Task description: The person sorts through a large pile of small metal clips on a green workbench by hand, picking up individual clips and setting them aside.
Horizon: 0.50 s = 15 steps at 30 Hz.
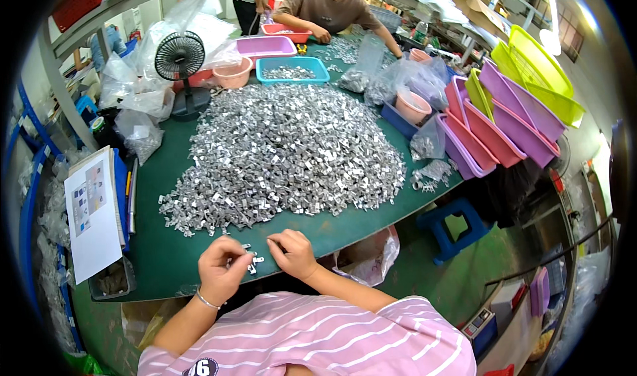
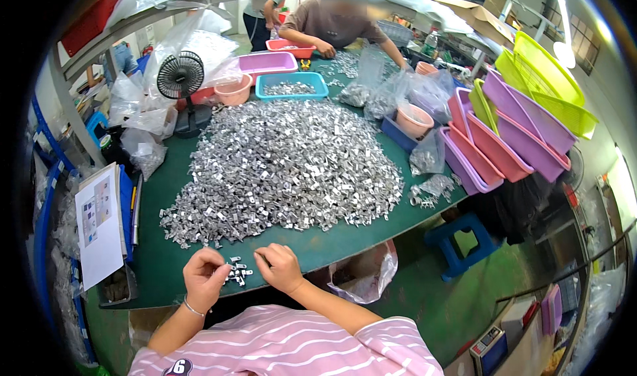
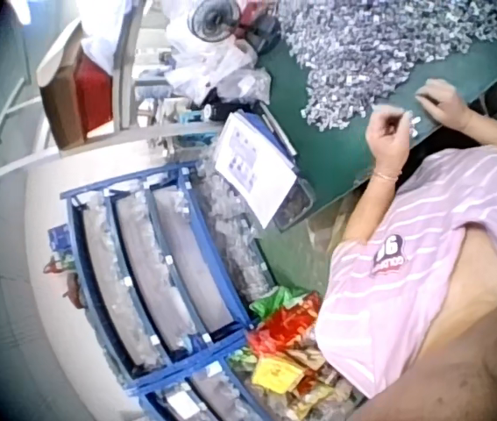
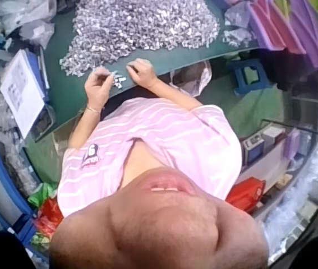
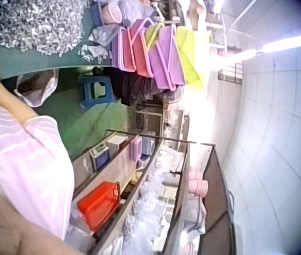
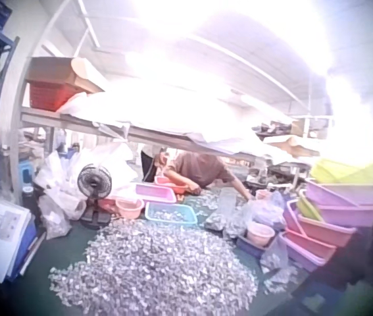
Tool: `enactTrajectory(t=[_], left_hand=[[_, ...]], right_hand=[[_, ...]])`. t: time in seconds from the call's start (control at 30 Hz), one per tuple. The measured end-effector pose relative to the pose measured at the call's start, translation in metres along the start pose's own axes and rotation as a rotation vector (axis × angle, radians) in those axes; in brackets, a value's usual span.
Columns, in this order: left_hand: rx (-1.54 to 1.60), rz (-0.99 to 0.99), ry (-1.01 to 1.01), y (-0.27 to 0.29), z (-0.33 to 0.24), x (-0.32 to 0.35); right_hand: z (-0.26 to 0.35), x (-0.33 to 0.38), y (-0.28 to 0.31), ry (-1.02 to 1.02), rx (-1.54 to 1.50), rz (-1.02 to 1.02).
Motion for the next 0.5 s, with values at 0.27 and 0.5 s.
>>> enactTrajectory(t=[0.27, 0.5], left_hand=[[0.905, 0.99, -0.046, -0.112, -0.116, -0.042], [1.103, 1.075, -0.291, -0.146, -0.156, -0.029]], right_hand=[[0.002, -0.004, -0.002, -0.013, -0.008, 0.018], [-0.004, 0.004, -0.005, -0.022, 0.06, 0.03]])
Point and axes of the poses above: each hand's wrist, its own x-axis away from the middle knuckle, its own y-axis out of the back of the hand, z = x × y, the point moved 2 cm from there along -x, towards the middle knuckle
